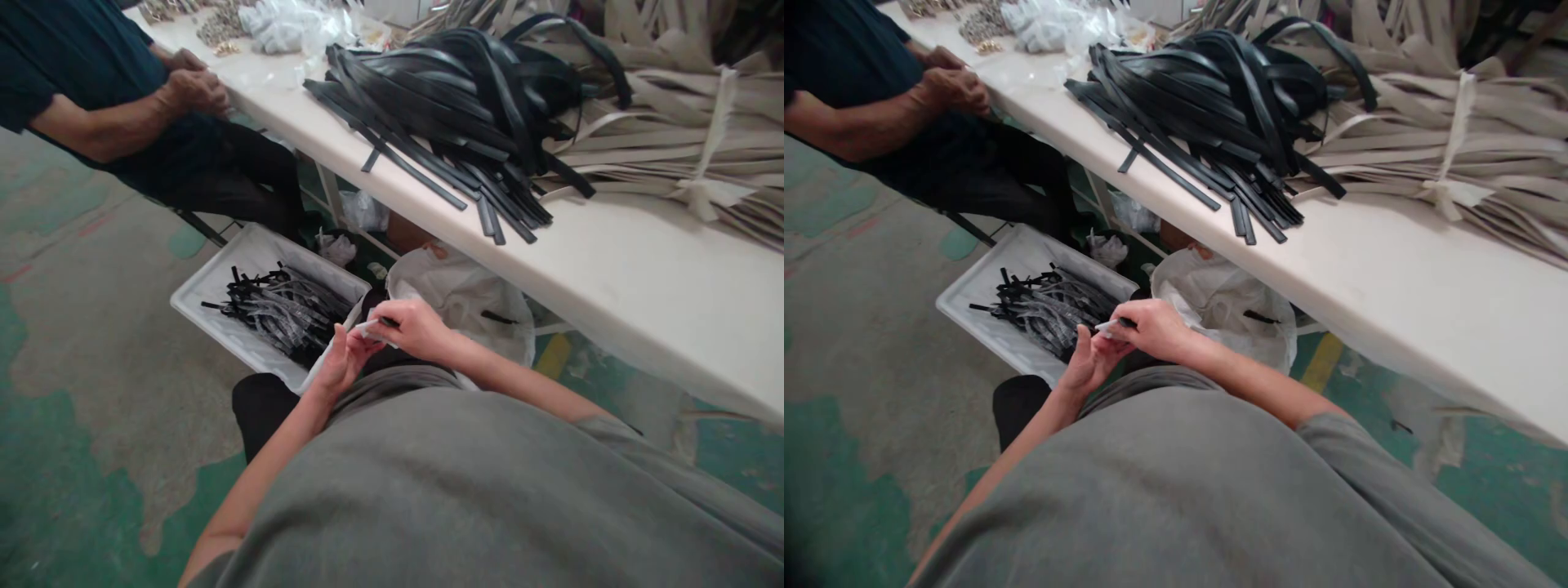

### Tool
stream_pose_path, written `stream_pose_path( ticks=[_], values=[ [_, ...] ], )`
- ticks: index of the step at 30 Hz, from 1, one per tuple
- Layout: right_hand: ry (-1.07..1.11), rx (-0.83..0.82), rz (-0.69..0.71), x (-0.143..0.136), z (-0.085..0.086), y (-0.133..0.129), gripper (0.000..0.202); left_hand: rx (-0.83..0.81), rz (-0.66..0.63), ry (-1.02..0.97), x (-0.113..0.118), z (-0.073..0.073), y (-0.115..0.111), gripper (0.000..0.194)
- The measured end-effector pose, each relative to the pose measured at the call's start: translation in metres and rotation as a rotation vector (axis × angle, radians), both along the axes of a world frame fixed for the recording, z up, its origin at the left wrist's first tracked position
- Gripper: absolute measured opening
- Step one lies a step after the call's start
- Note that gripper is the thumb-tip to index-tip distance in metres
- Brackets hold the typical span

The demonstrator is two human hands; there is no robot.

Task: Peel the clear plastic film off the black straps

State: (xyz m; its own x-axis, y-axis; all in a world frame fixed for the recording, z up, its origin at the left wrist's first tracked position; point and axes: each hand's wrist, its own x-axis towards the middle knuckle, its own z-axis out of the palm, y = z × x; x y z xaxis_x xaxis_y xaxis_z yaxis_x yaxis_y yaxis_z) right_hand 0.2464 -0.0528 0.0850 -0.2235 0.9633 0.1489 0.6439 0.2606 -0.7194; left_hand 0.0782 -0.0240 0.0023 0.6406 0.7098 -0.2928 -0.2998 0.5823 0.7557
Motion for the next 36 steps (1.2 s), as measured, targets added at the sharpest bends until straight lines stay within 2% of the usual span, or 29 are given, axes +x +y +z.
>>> stream_pose_path(
  ticks=[2,4,7,10,14,19,21,23,28,31,33,36],
  values=[
    [0.006,-0.045,-0.018,-0.007,0.007,0.022,0.02,0.048,0.032,-0.042,-0.001,0.007,0.001,0.067],
    [0.06,-0.066,-0.017,-0.015,0.014,0.048,0.02,0.114,0.084,0.01,-0.002,0.015,0.007,0.054],
    [0.309,-0.141,-0.06,-0.026,0.017,0.085,0.02,0.136,0.158,0.102,-0.015,0.024,0.018,0.04],
    [0.597,-0.234,-0.182,-0.029,0.013,0.112,0.021,0.121,0.186,0.153,-0.045,0.028,0.022,0.036],
    [0.781,-0.315,-0.285,-0.023,0.006,0.132,0.023,0.061,0.21,0.221,-0.092,0.027,0.014,0.032],
    [0.854,-0.402,-0.287,-0.024,-0.009,0.144,0.026,0.015,0.271,0.322,-0.139,0.018,-0.002,0.033],
    [0.859,-0.415,-0.292,-0.027,-0.016,0.147,0.026,0.008,0.243,0.37,-0.152,0.016,-0.007,0.032],
    [0.853,-0.409,-0.287,-0.031,-0.022,0.151,0.026,0.019,0.161,0.398,-0.161,0.016,-0.011,0.029],
    [0.801,-0.382,-0.236,-0.049,-0.031,0.161,0.032,0.041,-0.117,0.417,-0.159,0.021,-0.013,0.027],
    [0.798,-0.395,-0.214,-0.062,-0.038,0.167,0.031,-0.026,-0.241,0.381,-0.147,0.015,-0.01,0.026],
    [0.791,-0.394,-0.199,-0.067,-0.045,0.17,0.028,-0.104,-0.239,0.35,-0.14,0.006,-0.009,0.021],
    [0.728,-0.46,-0.243,-0.062,-0.063,0.171,0.02,-0.287,-0.072,0.3,-0.133,-0.008,-0.01,0.017]
  ],
)
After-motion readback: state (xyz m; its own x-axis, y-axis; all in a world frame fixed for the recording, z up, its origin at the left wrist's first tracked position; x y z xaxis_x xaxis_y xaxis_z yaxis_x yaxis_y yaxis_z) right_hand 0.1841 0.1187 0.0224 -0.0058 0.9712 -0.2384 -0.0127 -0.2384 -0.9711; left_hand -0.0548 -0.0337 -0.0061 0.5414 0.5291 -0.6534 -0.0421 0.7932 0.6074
